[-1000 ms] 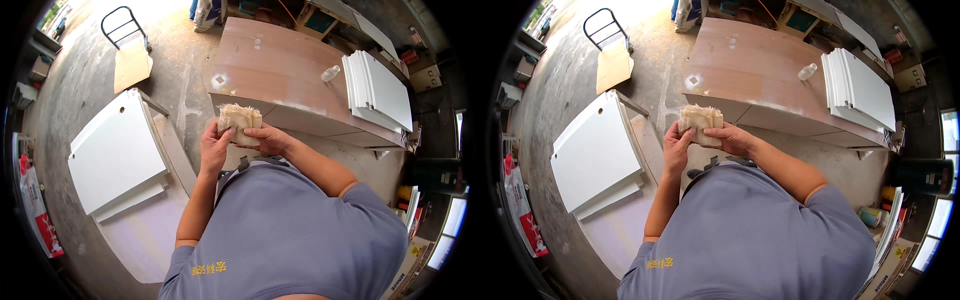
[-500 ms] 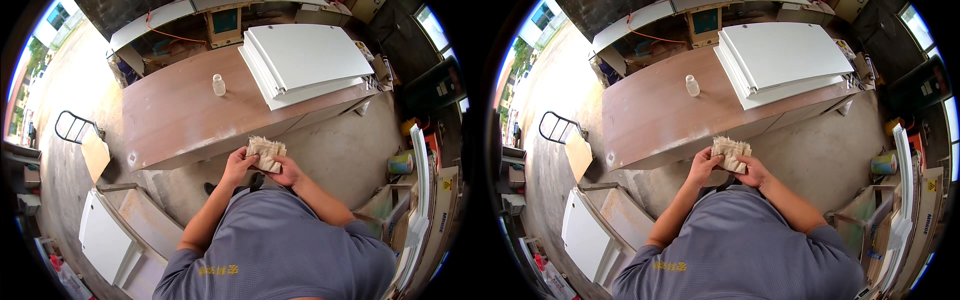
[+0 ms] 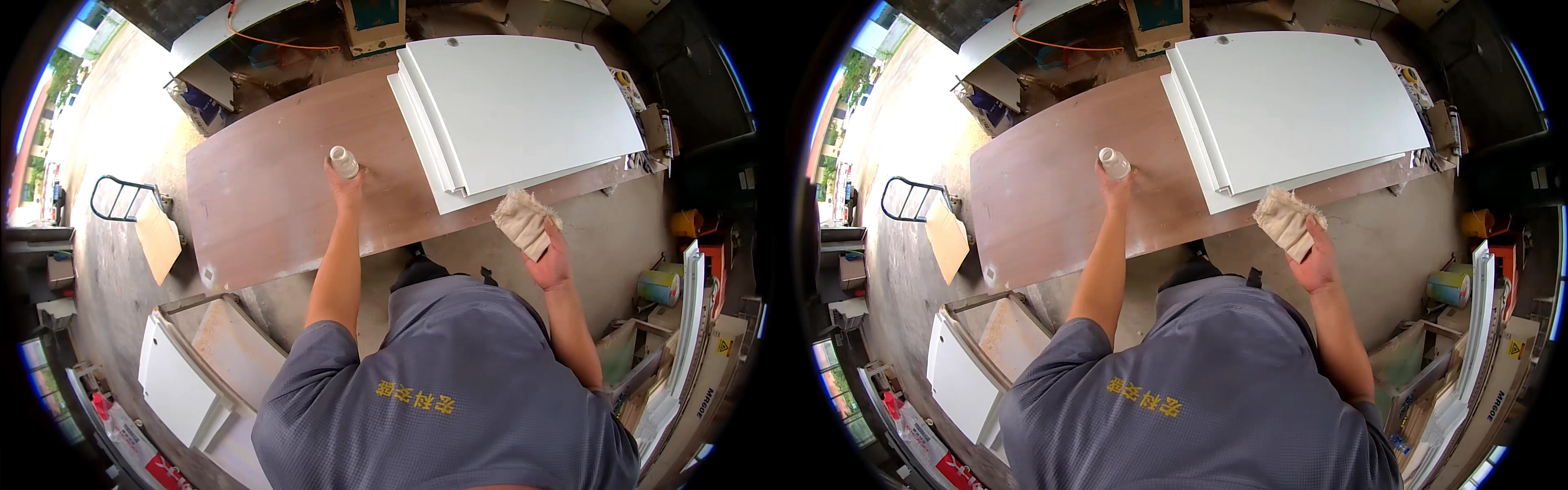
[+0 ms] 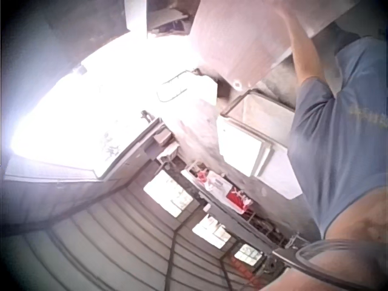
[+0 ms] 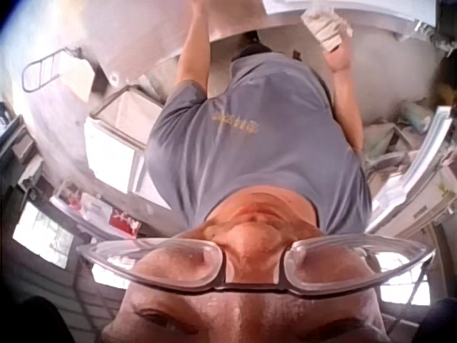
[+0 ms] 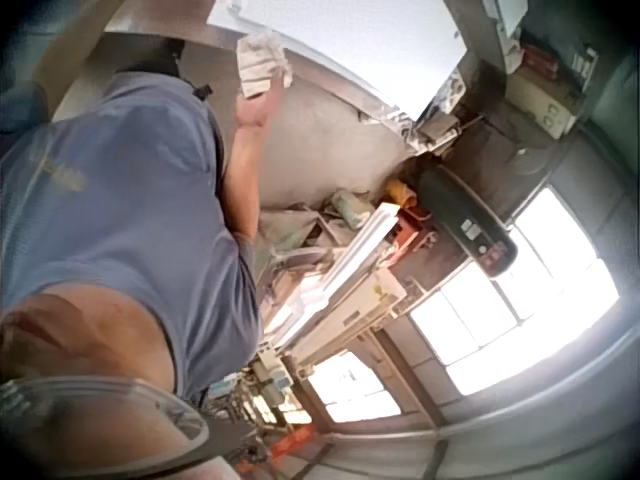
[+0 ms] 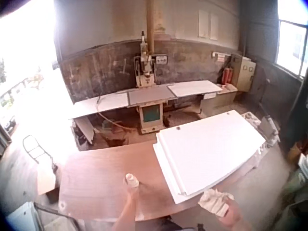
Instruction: The person cleans several large white panels on a workbench using a cloth and a liquid from a bottle. They wipe the surfaces thoroughly, flip the panels over to clean both sides, and stack them. The person also uses a utility knife to trim a small edge on one of the panels.
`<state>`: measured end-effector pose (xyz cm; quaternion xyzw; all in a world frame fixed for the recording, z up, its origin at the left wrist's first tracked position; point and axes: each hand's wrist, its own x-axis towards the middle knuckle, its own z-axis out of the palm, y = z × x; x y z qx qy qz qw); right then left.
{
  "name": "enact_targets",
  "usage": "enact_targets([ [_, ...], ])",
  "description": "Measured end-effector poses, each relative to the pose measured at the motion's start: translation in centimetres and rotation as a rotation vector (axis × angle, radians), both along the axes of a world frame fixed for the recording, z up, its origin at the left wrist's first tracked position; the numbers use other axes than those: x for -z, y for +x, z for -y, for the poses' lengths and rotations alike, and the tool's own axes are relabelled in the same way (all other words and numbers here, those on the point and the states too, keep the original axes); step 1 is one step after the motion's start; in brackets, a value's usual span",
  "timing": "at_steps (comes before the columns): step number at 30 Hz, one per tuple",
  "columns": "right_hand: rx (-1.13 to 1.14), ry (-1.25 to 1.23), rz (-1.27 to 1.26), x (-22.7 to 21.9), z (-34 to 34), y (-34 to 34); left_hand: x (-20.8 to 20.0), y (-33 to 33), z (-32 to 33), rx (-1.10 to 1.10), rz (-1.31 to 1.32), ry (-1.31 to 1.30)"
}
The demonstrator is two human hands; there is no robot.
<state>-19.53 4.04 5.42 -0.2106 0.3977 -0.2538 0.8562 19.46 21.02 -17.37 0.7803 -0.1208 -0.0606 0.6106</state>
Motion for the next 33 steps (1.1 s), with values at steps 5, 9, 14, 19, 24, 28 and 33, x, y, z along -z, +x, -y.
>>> enact_targets([
  [5,-0.139,-0.197,0.057,-2.5,6.0,6.5,0.9,2.7,2.1,-0.020,0.012,-0.048],
  [9,-0.242,-0.249,0.072,-2.4,9.6,13.0,-8.6,-2.0,5.4,0.180,0.145,0.008],
  [14,-0.422,-0.258,0.145,-1.7,13.0,18.8,-22.0,-8.3,11.0,0.447,0.261,0.128],
  [19,-0.660,-0.785,0.145,-3.5,15.6,20.5,-25.4,-11.2,15.7,0.453,0.259,0.304],
  [24,-0.698,-0.669,0.150,0.2,20.2,20.1,-30.5,-12.4,20.6,0.556,0.251,0.796],
  [28,-0.609,-0.438,0.200,1.6,21.1,18.8,-31.3,-13.4,23.5,0.614,0.267,1.007],
  [33,-0.602,-0.455,0.201,2.1,22.2,18.7,-31.5,-14.4,25.0,0.581,0.328,1.027],
])
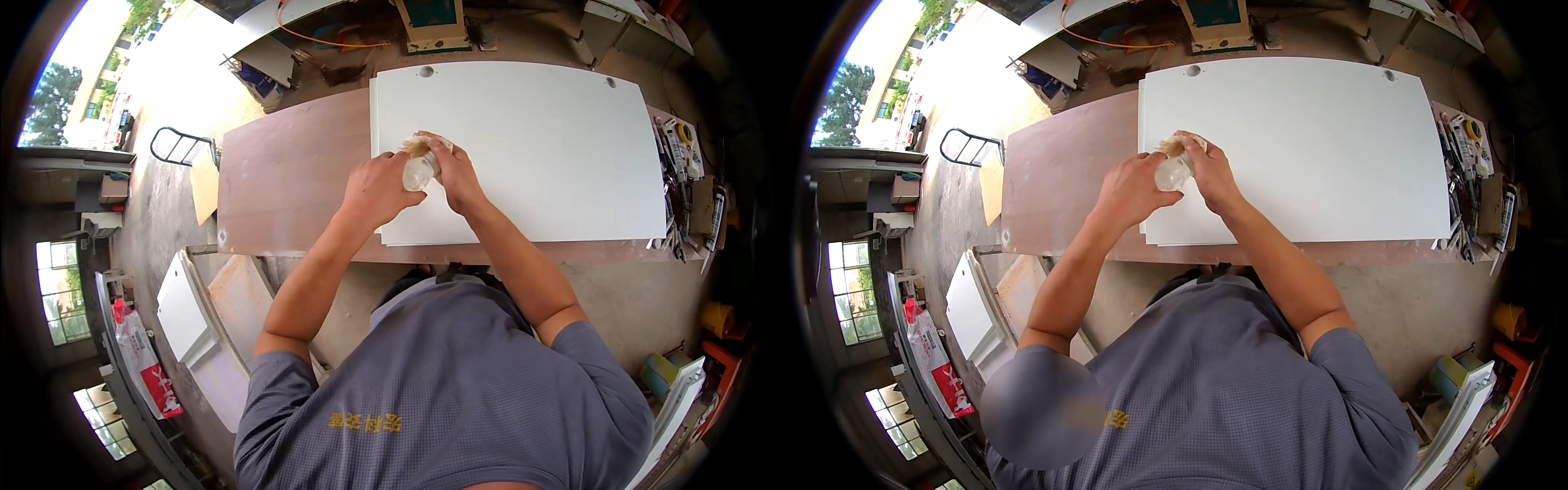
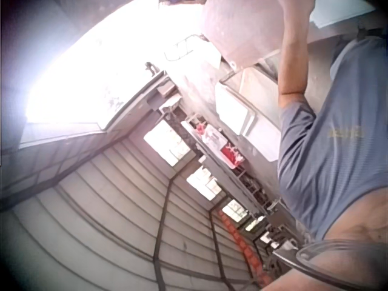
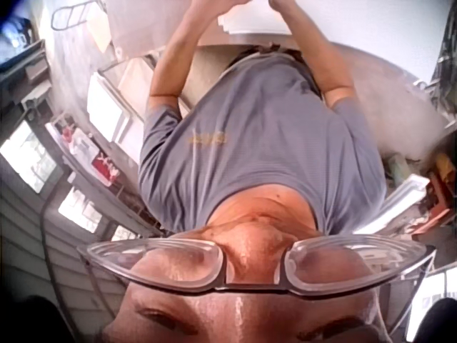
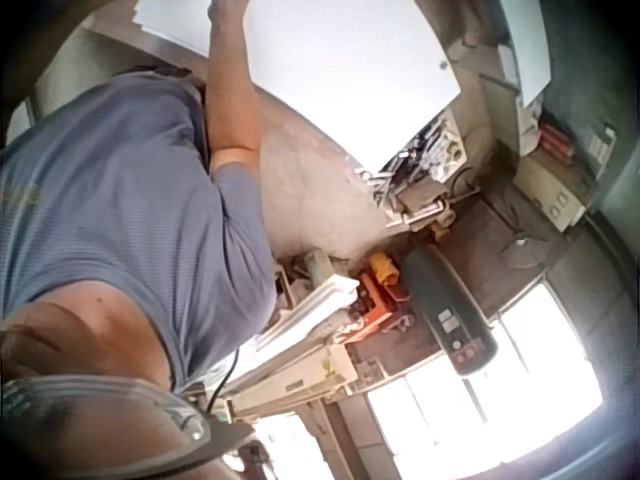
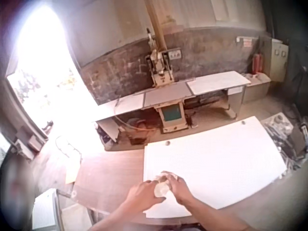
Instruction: The person cleans several large white panels on a workbench using a cloth and a liquid from a bottle. They wipe the surfaces thoroughly, flip the panels over to clean both sides, and stack them. The person also uses a utility knife to trim a small edge on one of the panels.
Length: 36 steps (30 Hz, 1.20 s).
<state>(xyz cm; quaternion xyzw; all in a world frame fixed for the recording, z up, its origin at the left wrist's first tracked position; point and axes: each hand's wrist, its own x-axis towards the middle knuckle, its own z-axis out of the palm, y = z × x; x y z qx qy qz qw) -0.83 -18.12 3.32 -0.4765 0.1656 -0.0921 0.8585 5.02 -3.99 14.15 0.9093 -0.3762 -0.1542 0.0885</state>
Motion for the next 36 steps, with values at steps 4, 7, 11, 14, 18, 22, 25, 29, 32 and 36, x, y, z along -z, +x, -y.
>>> enact_targets([
  [4,0.076,-0.534,0.062,-3.5,-1.3,0.8,3.0,0.9,-1.7,-0.064,0.042,-0.394],
  [7,0.076,-1.169,0.354,-6.7,-4.0,2.4,9.2,2.8,-5.4,-0.146,-0.007,-0.720],
  [11,-0.040,-1.156,0.441,-5.0,-7.7,5.1,14.1,2.8,-7.7,-0.411,-0.523,-1.334],
  [14,-0.067,-0.288,0.202,-3.6,-7.8,6.4,11.5,3.4,-8.0,-0.417,-0.334,-1.102],
  [18,0.222,0.343,0.006,-2.1,-0.1,5.8,13.5,7.2,-12.1,-0.554,-0.334,-1.023],
  [22,0.463,-1.036,-0.214,0.8,14.9,0.1,17.7,11.4,-15.0,-0.650,-0.278,-0.939],
  [25,0.346,-1.697,-0.768,4.8,19.1,-0.3,21.4,14.3,-15.7,-0.720,-0.329,-0.914],
  [29,-0.036,-1.890,-0.554,4.9,4.8,6.4,26.2,16.4,-17.5,-0.709,-0.288,-0.905],
  [32,-0.372,-1.722,-0.132,4.5,-3.9,8.0,26.5,16.0,-16.7,-0.722,-0.282,-0.842],
  [36,-0.026,-1.888,-0.585,5.4,12.6,5.6,29.4,14.9,-18.1,-0.749,-0.232,-0.810],
])
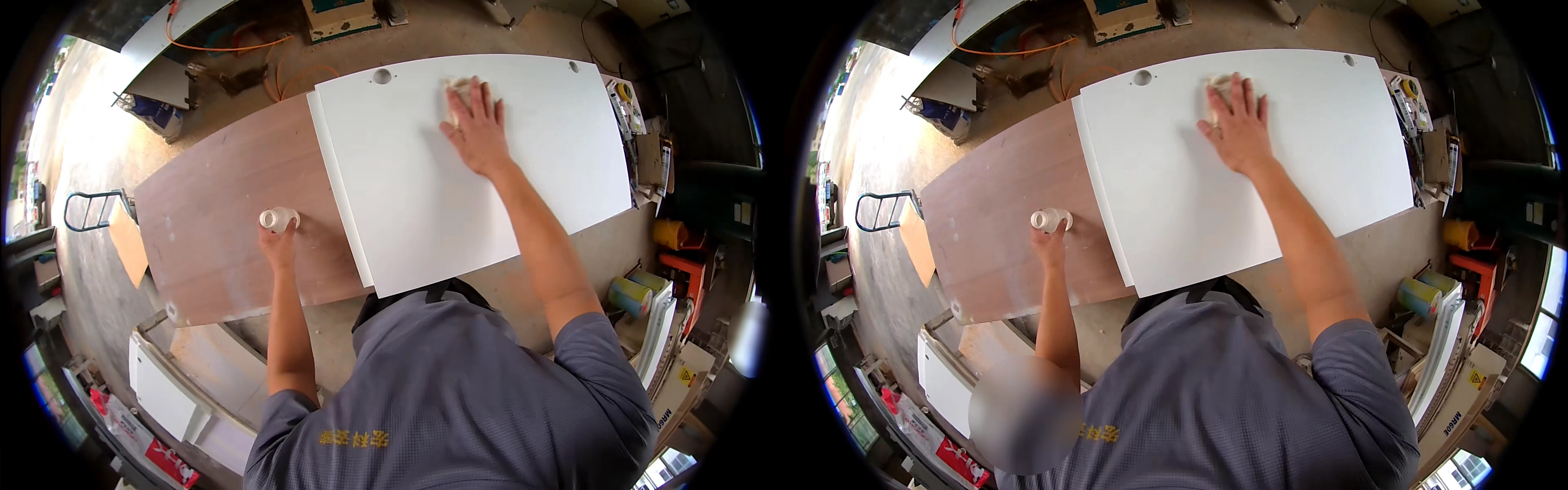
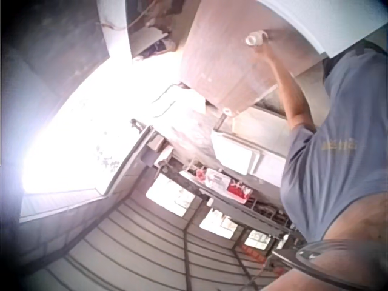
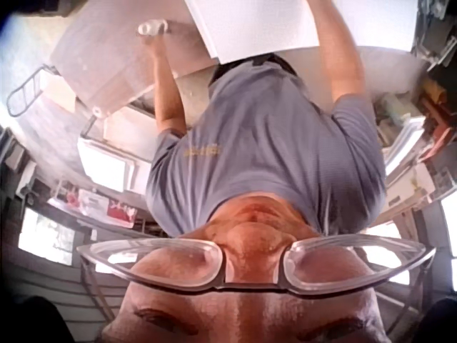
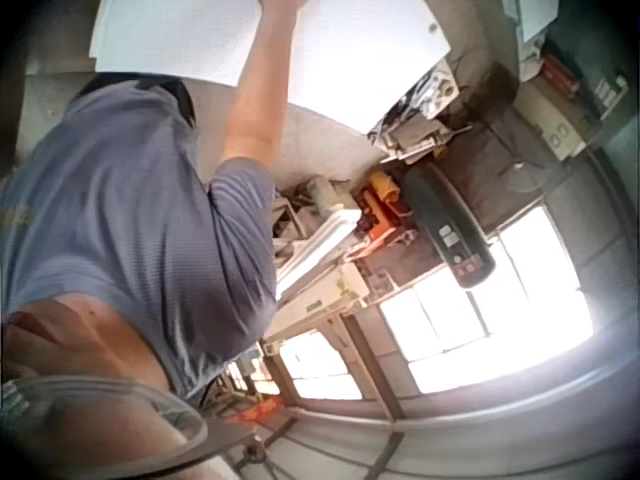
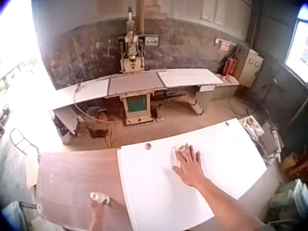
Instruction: The person cleans several large white panels on a workbench using a cloth and a liquid from a bottle. They wipe the surfaces thoroughly, flip the panels over to clean both sides, and stack them. The person also uses a utility knife to trim a small edge on one of the panels.
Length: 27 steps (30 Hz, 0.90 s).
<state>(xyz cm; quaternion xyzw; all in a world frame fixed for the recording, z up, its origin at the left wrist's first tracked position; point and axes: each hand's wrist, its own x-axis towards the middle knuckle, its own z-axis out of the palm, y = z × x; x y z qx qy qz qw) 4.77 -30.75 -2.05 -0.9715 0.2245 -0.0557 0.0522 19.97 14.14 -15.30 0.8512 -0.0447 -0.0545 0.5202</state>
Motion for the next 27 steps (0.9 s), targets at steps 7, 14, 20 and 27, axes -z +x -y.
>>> enact_targets([
  [7,-0.141,-0.040,-0.054,-0.6,-2.3,-2.2,2.6,-0.4,-1.0,0.007,-0.101,-0.184],
  [14,-0.633,0.134,-0.105,-2.5,-14.6,4.5,1.4,-5.5,-0.8,-0.155,-0.155,0.050],
  [20,-0.572,0.002,-0.010,-0.9,-13.0,14.8,-7.9,-15.5,3.0,0.292,-0.362,-0.321],
  [27,-0.665,0.004,-0.037,-1.9,-13.0,12.6,-9.9,-17.2,4.3,0.435,-0.555,-0.352],
])
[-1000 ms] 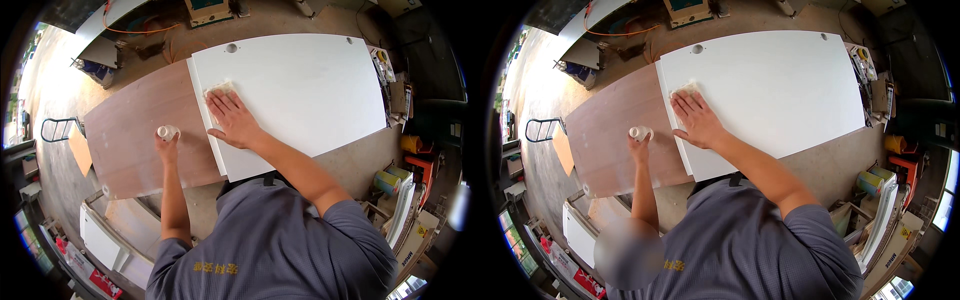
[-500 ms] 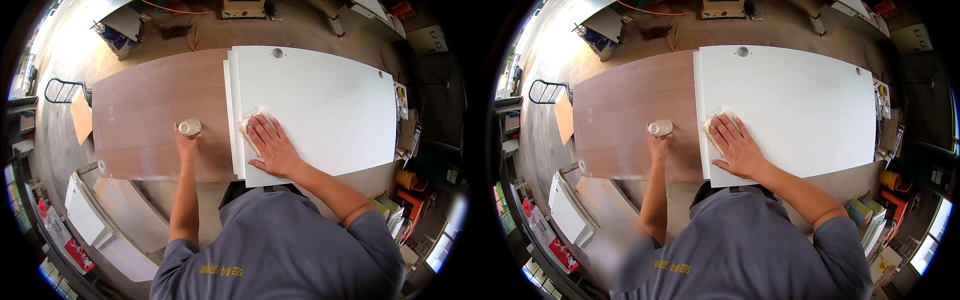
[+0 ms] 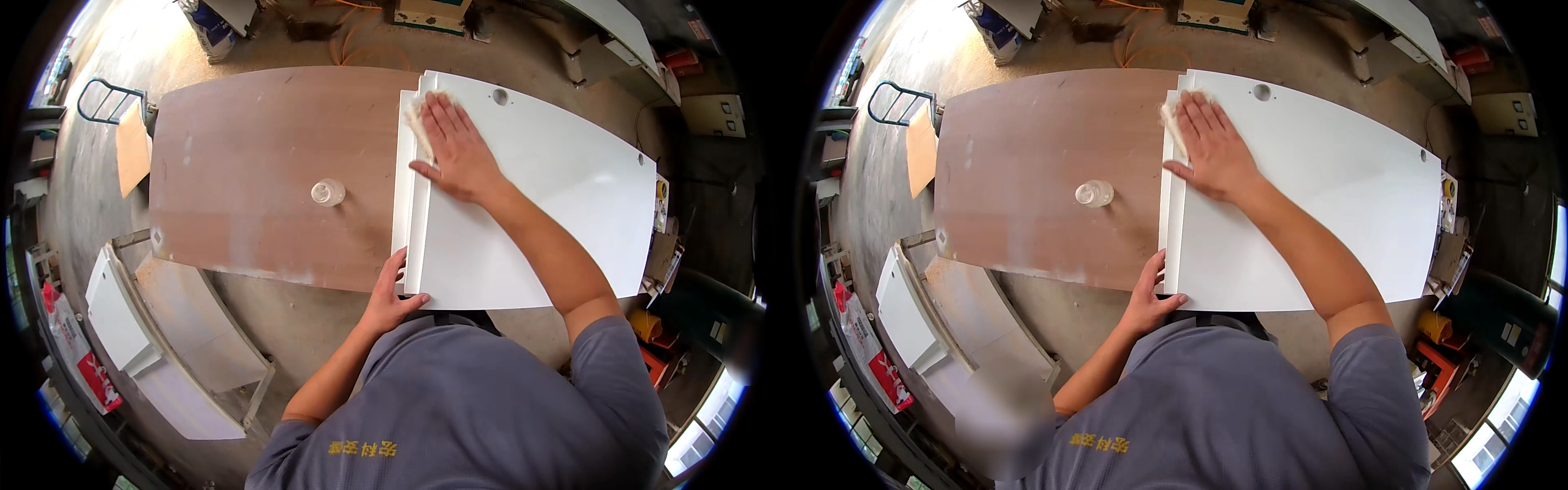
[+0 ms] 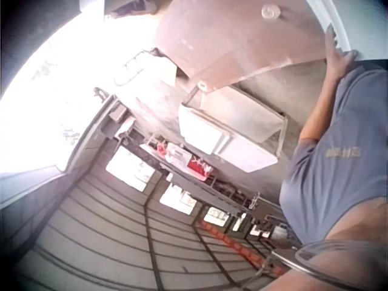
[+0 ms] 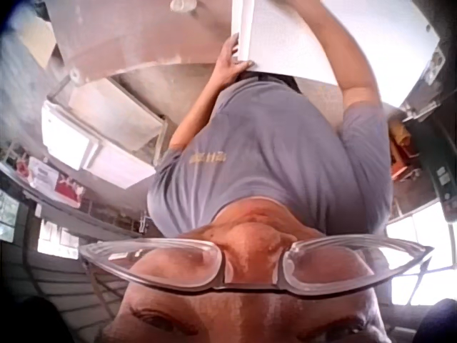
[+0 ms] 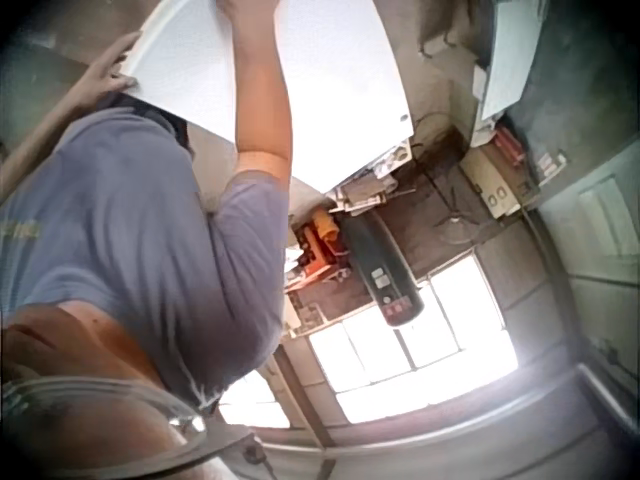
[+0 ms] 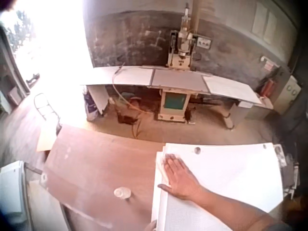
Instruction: The person cleans several large white panels on a workbench using a cloth and a liquid from a bottle. They wipe the surfaces thoroughly, flip the panels over to clean both sides, and stack them. The person also uses a utility knife to trim a small edge on one of the panels.
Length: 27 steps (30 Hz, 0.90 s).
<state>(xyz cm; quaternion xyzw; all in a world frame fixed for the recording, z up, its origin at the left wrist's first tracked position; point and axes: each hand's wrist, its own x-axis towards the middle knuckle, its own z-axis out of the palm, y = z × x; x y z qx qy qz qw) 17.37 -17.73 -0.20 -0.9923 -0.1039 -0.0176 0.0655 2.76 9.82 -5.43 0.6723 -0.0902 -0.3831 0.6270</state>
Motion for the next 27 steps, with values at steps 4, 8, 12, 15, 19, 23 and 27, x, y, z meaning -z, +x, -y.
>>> enact_targets([
  [4,0.127,-0.101,0.051,1.5,2.0,5.0,-0.5,0.3,0.1,-0.012,-0.036,0.024],
  [8,-0.091,0.087,-0.232,-1.1,-5.3,-10.0,0.9,0.0,-0.2,-0.031,-0.022,-0.027],
  [12,0.035,-0.071,-0.023,0.9,0.2,0.4,-0.4,0.2,-0.1,-0.025,-0.049,-0.017],
  [15,0.190,-0.189,0.008,2.6,4.1,8.6,-0.3,0.4,0.0,0.017,-0.034,-0.017],
  [19,0.041,-0.080,0.068,2.1,-2.1,-0.6,-0.1,0.7,-0.6,0.018,0.037,0.002],
  [23,-0.127,0.139,-0.295,-2.2,-9.5,-17.9,-1.5,4.6,-2.0,-0.233,0.097,-0.219],
  [27,-0.090,0.156,-0.186,-1.3,-5.8,-13.5,-5.1,13.0,1.0,-0.148,0.473,-0.143],
])
